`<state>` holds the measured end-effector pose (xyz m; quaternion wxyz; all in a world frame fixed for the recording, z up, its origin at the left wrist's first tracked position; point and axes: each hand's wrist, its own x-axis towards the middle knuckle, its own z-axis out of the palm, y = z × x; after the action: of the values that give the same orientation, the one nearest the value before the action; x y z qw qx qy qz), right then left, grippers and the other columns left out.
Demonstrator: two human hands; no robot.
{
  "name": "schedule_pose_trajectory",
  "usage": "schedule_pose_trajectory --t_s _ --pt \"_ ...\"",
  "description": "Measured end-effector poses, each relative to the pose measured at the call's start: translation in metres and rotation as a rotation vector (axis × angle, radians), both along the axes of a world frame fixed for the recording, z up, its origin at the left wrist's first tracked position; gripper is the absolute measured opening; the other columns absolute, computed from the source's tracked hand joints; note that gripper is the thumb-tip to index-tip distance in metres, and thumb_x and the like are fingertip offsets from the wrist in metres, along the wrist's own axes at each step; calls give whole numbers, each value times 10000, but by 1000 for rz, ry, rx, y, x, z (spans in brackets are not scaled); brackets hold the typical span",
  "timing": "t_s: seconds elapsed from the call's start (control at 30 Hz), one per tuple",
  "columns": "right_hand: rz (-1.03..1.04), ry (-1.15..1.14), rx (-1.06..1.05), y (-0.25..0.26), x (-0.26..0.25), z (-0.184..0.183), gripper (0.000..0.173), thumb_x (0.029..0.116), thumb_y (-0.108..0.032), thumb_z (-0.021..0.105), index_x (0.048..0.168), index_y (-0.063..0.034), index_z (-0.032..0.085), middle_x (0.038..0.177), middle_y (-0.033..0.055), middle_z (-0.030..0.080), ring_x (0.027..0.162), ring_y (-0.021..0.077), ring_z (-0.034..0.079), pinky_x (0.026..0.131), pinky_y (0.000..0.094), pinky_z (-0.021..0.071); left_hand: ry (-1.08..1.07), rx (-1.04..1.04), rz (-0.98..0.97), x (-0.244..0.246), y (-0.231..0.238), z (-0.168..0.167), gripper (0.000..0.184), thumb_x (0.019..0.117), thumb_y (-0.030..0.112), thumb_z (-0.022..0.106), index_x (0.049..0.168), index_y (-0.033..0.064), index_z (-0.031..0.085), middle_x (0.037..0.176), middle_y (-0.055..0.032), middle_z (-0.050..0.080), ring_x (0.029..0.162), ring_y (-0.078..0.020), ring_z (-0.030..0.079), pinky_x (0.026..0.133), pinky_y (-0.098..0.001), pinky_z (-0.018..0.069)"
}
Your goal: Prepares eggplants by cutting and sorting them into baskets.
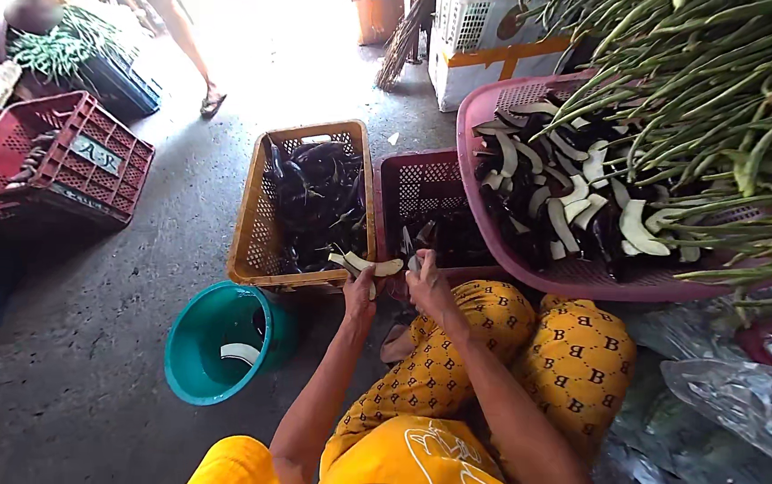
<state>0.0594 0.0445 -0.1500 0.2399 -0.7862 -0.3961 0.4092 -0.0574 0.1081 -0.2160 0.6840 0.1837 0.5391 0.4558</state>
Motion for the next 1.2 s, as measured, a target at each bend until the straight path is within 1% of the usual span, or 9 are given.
schedule_pose_trajectory --t_s 0.03,0.1,0.17,0.33,0.47,0.7,0.97,1.1,1.2 --pt "33 -77 -26 -8 -11 3 533 1065 -145 466 1561 -24 316 1349 249 610 1133 359 678 984 493 526 -10 3 21 2 -3 -3 426 1000 -10 590 1390 -63 427 1132 -215 601 882 -229 665 752 -342 599" --pt "99 -191 -51 -21 -30 2 517 1059 -109 446 1556 -9 347 1443 245 554 1207 390 644 1017 515 505 -35 12 62 8 -7 -9 410 985 -19 614 1355 -80 448 1118 -219 613 879 -229 668 772 -340 601" --pt "149 -269 -58 -32 -43 -4 511 1055 -83 443 1552 1 360 1469 241 522 1145 387 671 964 499 534 -55 11 96 14 -10 -14 426 981 -18 625 1360 -81 441 1132 -231 612 906 -250 669 809 -360 600" --pt "177 -369 -18 -45 -58 -19 516 1045 -59 440 1551 20 373 1474 253 512 987 372 718 861 466 570 -8 -2 143 22 -13 -17 397 986 14 633 1331 -56 451 1004 -180 611 810 -198 635 757 -322 573" --pt "175 -388 39 -45 -61 -29 506 1039 -53 447 1534 40 397 1439 264 543 930 377 728 829 468 581 3 -2 154 23 -15 -16 400 972 10 652 1318 -46 459 975 -164 613 778 -180 629 727 -312 569" --pt "198 -397 -45 -41 -64 -30 538 1045 -36 423 1572 25 336 1467 271 518 999 396 712 875 479 566 24 -17 120 21 -15 -18 455 971 18 651 1365 -42 432 1005 -187 609 817 -212 635 751 -350 575" --pt "238 -378 -117 -30 -54 -5 510 1054 -58 404 1562 -15 379 1441 237 552 1035 385 705 898 485 553 33 -22 133 22 -13 -15 405 961 -16 646 1320 -52 461 957 -177 616 779 -206 638 721 -339 576" --pt "240 -335 -123 -13 -46 -10 499 1048 -61 420 1547 -34 414 1419 228 580 1147 387 670 967 505 524 21 -10 141 22 -13 -14 432 958 -40 637 1341 -54 438 977 -185 617 783 -212 649 727 -344 585" --pt "232 -314 -111 -1 -41 -21 488 1051 -74 423 1538 -45 424 1408 219 589 1174 388 658 983 515 517 22 -14 151 23 -15 -13 418 959 -42 631 1327 -57 433 930 -178 613 727 -192 649 683 -323 590"
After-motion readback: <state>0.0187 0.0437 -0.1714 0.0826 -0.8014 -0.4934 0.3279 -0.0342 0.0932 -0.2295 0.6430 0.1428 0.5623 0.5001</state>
